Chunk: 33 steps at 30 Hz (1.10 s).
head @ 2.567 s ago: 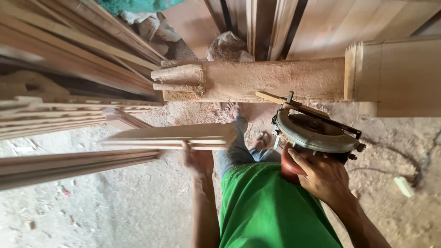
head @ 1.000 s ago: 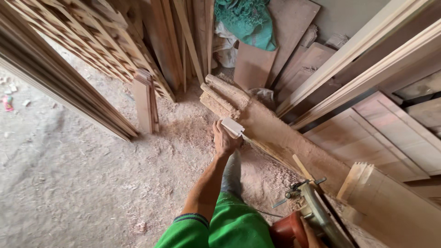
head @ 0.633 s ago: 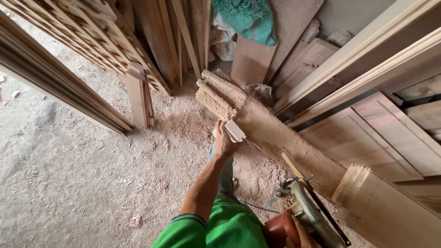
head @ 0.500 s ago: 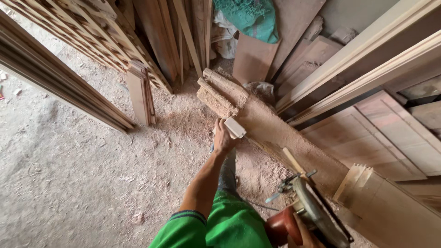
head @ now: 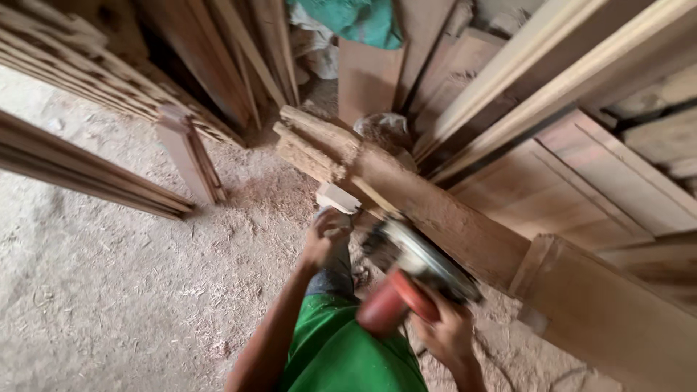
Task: The person uses a circular saw to cut thin wooden planks into smaller pieces. They repeatedly pick up planks, position them on a support beam, cut them, and place the cut pieces aside.
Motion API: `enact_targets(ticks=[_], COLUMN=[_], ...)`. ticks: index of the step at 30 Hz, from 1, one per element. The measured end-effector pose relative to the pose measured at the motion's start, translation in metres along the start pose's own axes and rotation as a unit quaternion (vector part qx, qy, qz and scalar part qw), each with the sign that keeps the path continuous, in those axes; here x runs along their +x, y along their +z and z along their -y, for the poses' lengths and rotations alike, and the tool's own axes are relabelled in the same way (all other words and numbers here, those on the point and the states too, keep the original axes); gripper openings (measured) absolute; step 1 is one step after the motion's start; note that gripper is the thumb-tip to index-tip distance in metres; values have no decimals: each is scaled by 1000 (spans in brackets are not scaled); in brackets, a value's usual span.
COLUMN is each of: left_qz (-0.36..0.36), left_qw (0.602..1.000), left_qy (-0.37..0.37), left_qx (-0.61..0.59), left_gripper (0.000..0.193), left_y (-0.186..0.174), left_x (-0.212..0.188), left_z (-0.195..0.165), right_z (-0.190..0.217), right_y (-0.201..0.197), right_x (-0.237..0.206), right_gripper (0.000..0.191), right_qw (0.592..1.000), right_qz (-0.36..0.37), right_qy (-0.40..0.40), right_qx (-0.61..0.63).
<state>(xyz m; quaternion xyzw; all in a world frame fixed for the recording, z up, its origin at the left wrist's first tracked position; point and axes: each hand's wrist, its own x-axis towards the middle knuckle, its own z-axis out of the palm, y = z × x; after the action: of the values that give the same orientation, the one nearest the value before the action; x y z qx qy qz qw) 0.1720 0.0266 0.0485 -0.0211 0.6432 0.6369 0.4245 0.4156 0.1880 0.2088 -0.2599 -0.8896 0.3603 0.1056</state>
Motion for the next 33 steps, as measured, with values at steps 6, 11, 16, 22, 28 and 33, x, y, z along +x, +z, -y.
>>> enact_targets(ticks=[6, 11, 16, 22, 28, 33], left_qz=[-36, -63, -70, -59, -25, -3], left_qw=[994, 993, 997, 995, 997, 996], left_qy=[-41, -90, -36, -82, -65, -78], left_qx=[-92, -42, 13, 3, -38, -50], left_gripper=[70, 72, 65, 59, 53, 55], left_y=[9, 15, 16, 6, -8, -31], left_x=[21, 23, 31, 42, 56, 67], left_z=[-17, -30, -30, -29, -27, -31], right_z=[-1, -16, -28, -27, -16, -6], right_y=[29, 34, 39, 48, 57, 67], right_x=[56, 84, 96, 108, 122, 136], right_gripper=[43, 32, 27, 18, 14, 19], right_qw=[994, 984, 983, 986, 986, 985], right_qz=[67, 160, 153, 125, 137, 130], right_qy=[-34, 20, 8, -27, -2, -21], right_qx=[74, 74, 103, 111, 100, 107])
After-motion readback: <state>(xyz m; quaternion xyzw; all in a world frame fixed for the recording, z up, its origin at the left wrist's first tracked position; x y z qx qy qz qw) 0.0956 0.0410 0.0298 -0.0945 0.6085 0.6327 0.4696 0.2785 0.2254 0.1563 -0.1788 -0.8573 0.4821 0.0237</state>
